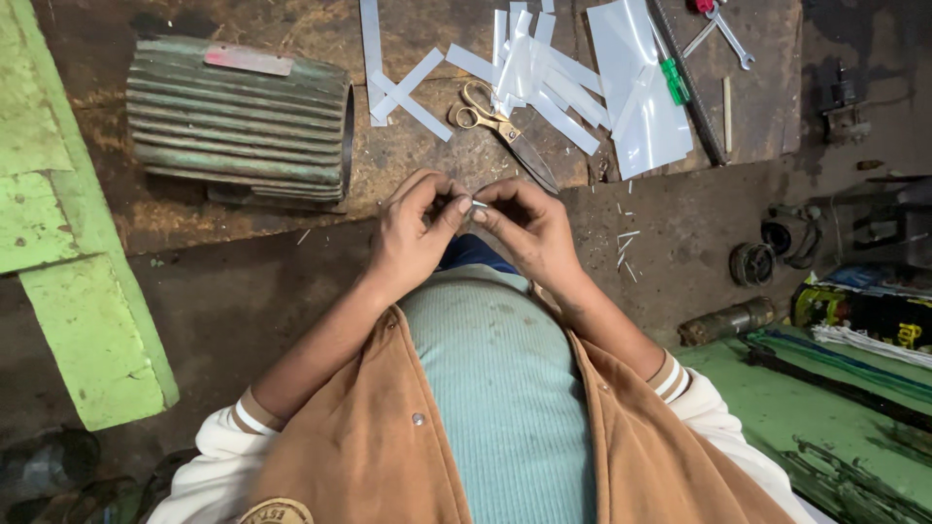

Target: The person cuts narrow strips from translucent plastic sheets using scissors, folds or trims the small pieces by hand, and inserts them into the opening of a finned metal housing on the workbench, repeating the cut-and-insert cycle.

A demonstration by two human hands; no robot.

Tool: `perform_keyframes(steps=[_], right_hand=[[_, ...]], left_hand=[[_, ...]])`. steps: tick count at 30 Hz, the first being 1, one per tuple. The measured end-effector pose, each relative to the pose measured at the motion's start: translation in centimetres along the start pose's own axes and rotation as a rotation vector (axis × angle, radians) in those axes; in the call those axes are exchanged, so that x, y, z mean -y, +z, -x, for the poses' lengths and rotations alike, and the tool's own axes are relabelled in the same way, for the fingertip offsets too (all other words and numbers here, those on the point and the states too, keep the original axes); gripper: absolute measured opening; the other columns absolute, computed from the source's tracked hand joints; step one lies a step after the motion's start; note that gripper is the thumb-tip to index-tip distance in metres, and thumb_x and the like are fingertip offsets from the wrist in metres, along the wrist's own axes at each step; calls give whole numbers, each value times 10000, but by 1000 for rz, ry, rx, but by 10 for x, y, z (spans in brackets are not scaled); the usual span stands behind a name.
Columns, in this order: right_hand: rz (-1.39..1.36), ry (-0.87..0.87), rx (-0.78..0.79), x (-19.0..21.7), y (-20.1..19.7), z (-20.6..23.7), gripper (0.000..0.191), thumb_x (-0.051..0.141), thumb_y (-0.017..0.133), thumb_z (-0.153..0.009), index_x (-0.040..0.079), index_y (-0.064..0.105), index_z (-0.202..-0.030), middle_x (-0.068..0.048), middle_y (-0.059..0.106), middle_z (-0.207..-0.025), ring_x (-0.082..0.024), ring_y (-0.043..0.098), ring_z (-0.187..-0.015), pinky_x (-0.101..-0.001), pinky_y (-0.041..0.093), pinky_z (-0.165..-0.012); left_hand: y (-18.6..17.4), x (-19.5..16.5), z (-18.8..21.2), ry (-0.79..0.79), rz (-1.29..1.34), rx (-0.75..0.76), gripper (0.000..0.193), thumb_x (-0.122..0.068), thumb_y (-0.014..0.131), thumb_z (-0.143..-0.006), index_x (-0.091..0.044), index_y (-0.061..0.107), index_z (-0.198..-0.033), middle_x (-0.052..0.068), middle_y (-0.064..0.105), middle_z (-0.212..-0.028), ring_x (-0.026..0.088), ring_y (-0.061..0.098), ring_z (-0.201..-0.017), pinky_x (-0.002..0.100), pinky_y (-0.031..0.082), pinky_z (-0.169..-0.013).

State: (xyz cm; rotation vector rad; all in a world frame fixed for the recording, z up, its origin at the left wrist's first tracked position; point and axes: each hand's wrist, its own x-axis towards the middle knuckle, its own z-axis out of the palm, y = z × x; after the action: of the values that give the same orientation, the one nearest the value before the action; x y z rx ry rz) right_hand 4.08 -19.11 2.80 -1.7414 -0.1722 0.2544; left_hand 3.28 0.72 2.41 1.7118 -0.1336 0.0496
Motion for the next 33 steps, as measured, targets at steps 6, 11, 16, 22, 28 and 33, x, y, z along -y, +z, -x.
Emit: perform_keyframes(steps=[6,11,16,22,28,33], right_hand=[[-331,99,2,-31,0,-14,70,19,709,-989,19,652,-1030,-19,661,-1054,-116,617,-994,-283,517,-920],[726,-355,-63,-39,-14,-66,206,99,820,-884,44,665,-1007,-119,675,-1005,-327,656,-987,-393,503,-905],[1055,-373,-101,-42,-20,-105,501,113,780,-820,-5,588,-1268,-237,639,-1088,-446,600,-924,-500,483,-824],[940,-140,-60,-55,-13,-89,277,161,724,-935,14,583,-1122,-225,638,-1078,-446,616,-1003,-514,506,-862],[1102,-255,-7,-60,6,-69,216,228,679,-956,54,648,-1080,-183,658,-1055,-422,634,-982,-494,520,-825],[1037,-269,7,-61,-7,-90,256,231,684,-977,27,650,-1128,-188,663,-1095,-417,620,-1010,-478,515,-843]], left_hand=[[5,18,-19,141,-84,43,127,-97,690,-968,6,668,-1040,136,671,-1043,309,704,-930,389,561,-795],[12,58,-59,403,-396,-30,140,-78,666,-939,29,674,-1029,155,632,-1090,351,610,-1037,445,520,-893],[29,77,-47,470,-1003,132,119,-135,628,-883,-47,684,-939,90,623,-1048,284,588,-1052,410,509,-889],[32,78,-19,416,-1141,124,321,-177,608,-897,-28,690,-1170,112,625,-1224,315,545,-1184,434,465,-995],[41,79,-16,288,-1129,105,441,-176,573,-917,-24,641,-1325,161,561,-1393,376,483,-1329,470,424,-1114],[44,87,-17,294,-1166,126,493,-165,553,-941,-8,599,-1406,170,530,-1445,388,445,-1410,457,403,-1149]])
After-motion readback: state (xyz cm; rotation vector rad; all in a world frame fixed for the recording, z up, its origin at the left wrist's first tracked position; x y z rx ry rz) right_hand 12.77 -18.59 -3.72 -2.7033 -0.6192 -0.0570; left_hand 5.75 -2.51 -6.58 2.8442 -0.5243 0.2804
